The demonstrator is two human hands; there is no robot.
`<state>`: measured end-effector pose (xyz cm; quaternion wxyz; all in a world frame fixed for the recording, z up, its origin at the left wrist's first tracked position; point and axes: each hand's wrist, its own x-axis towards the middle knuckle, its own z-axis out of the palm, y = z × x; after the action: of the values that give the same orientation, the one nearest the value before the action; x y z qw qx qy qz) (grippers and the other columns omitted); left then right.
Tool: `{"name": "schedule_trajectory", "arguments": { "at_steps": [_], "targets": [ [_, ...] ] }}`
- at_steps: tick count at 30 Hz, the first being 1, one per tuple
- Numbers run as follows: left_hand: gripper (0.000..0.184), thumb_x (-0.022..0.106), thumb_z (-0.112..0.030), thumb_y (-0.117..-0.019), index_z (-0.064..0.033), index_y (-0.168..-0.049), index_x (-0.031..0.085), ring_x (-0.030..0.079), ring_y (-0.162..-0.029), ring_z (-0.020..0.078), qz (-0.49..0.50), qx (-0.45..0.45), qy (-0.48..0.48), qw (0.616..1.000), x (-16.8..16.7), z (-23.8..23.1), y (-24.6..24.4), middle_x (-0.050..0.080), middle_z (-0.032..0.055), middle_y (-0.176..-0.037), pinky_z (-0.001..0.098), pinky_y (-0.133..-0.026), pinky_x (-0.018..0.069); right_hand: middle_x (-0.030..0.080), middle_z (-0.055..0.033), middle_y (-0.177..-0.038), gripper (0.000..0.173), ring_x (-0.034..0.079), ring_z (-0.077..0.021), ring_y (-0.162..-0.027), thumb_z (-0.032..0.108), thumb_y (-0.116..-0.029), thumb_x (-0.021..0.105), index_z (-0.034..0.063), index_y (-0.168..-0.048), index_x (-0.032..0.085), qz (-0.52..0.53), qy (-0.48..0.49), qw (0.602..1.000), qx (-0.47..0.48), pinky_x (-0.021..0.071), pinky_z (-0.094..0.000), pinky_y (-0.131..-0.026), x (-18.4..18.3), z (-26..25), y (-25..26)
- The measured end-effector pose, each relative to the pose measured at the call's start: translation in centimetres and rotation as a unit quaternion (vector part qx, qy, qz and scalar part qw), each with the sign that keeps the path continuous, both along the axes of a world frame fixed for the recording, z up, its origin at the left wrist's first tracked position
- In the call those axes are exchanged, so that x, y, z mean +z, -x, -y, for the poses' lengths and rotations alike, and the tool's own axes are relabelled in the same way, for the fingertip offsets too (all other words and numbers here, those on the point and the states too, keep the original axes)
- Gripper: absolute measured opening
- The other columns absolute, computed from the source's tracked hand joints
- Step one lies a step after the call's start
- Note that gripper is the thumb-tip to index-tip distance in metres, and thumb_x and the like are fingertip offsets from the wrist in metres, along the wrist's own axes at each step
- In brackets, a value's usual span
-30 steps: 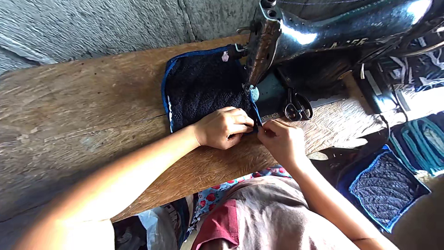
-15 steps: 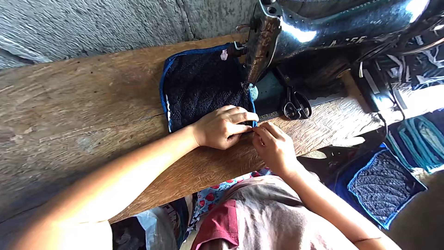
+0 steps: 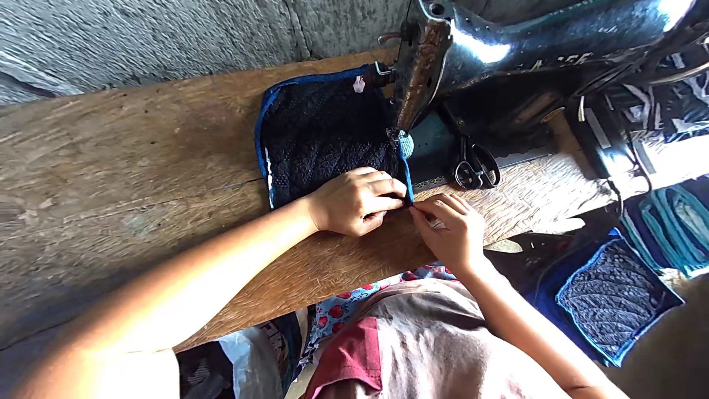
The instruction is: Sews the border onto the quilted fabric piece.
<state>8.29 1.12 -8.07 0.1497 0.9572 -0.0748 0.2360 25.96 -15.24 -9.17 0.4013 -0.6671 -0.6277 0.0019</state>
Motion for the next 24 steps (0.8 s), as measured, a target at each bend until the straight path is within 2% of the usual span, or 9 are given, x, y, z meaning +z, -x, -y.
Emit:
{"name": "schedule_trajectory", "arguments": {
  "at_steps": [3,5,7,9,12,14,19,22,24],
  "targets": [
    [0.032,0.053,-0.013,-0.0888,-0.0059,-0.104,0.081,0.068,-0.108,0.0261,0.0,-0.002,-0.001,1.0,0.0,0.0,0.0,0.074,0.0117,-0.113,0.0392,-0.097,0.0513,0.072,-0.0042,-0.082,0.017,0.067,-0.0127,-0.072,0.018,-0.0922,0.065,0.0073,-0.094,0.077,-0.035,0.043,0.998,0.009,0.0547,-0.029,-0.065,0.9,0.1,-0.9],
    [0.029,0.053,-0.013,-0.0894,-0.006,-0.099,0.08,0.068,-0.11,0.0268,0.002,-0.01,-0.003,1.0,0.0,-0.2,0.0,0.074,0.012,-0.113,0.0398,-0.098,0.0511,0.072,-0.0067,-0.091,0.023,0.067,-0.0143,-0.077,0.013,-0.0934,0.061,0.0053,-0.11,0.075,-0.024,0.052,0.995,0.08,0.0565,-0.0295,-0.068,1.3,-0.3,-2.5],
    [0.029,0.053,-0.013,-0.0896,-0.0065,-0.098,0.08,0.067,-0.11,0.027,0.001,-0.013,-0.002,1.0,0.0,-0.3,0.0,0.074,0.0123,-0.113,0.0396,-0.098,0.0509,0.072,-0.0109,-0.105,0.027,0.069,-0.0186,-0.088,0.007,-0.095,0.059,0.0046,-0.117,0.074,0.015,0.033,0.983,0.181,0.0586,-0.0327,-0.073,1.2,-1.3,-4.2],
    [0.029,0.054,-0.013,-0.0891,-0.0067,-0.098,0.08,0.068,-0.11,0.0275,0.0,-0.014,-0.002,1.0,0.0,-0.3,0.0,0.074,0.0124,-0.112,0.0402,-0.097,0.0515,0.072,-0.0124,-0.107,0.026,0.07,-0.0226,-0.095,0.006,-0.096,0.058,0.0076,-0.113,0.077,0.067,0.017,0.964,0.257,0.0597,-0.036,-0.079,1.2,-2.6,-5.5],
    [0.028,0.054,-0.014,-0.0895,-0.0065,-0.097,0.08,0.068,-0.11,0.0278,-0.002,-0.015,-0.005,1.0,-0.1,-0.4,0.0,0.074,0.0122,-0.112,0.041,-0.097,0.0517,0.073,-0.0101,-0.097,0.018,0.07,-0.022,-0.091,0.01,-0.0977,0.061,0.0073,-0.097,0.079,0.102,0.007,0.94,0.325,0.0589,-0.0347,-0.077,1.6,-4.0,-6.7],
    [0.028,0.054,-0.014,-0.0894,-0.006,-0.097,0.08,0.068,-0.11,0.0281,-0.005,-0.014,-0.009,1.0,0.0,-0.4,0.0,0.074,0.0125,-0.112,0.0409,-0.097,0.052,0.072,-0.0084,-0.093,0.017,0.07,-0.0195,-0.088,0.009,-0.0962,0.063,0.007,-0.092,0.079,0.1,0.003,0.928,0.358,0.0582,-0.0317,-0.076,1.8,-4.5,-7.5],
    [0.03,0.056,-0.024,-0.093,-0.0069,-0.099,0.079,0.068,-0.109,0.0277,-0.02,-0.001,0.005,1.0,0.3,-0.2,-0.1,0.074,0.012,-0.113,0.0408,-0.096,0.0525,0.075,-0.0099,-0.093,0.018,0.072,-0.0182,-0.087,0.006,-0.0958,0.062,0.0043,-0.09,0.08,0.094,-0.03,0.919,0.381,0.0589,-0.0303,-0.077,1.4,-4.3,-8.2],
    [0.025,0.063,-0.029,-0.0932,-0.0089,-0.091,0.079,0.07,-0.099,0.0243,-0.02,0.06,0.029,0.998,0.7,0.9,-0.7,0.075,0.008,-0.106,0.0387,-0.085,0.0559,0.075,-0.011,-0.095,0.018,0.073,-0.0196,-0.089,0.006,-0.097,0.061,0.0029,-0.09,0.078,0.112,-0.04,0.922,0.369,0.0595,-0.0314,-0.078,1.3,-4.0,-7.9],
    [0.02,0.068,-0.024,-0.0912,-0.0084,-0.086,0.078,0.069,-0.094,0.0238,-0.023,0.119,0.047,0.992,1.0,2.0,-1.3,0.074,0.0068,-0.101,0.0376,-0.08,0.0565,0.075,-0.0108,-0.096,0.018,0.072,-0.0189,-0.088,0.007,-0.0976,0.062,0.0028,-0.091,0.078,0.109,-0.042,0.925,0.362,0.0595,-0.0306,-0.077,1.3,-4.2,-7.7]
  ]
}}
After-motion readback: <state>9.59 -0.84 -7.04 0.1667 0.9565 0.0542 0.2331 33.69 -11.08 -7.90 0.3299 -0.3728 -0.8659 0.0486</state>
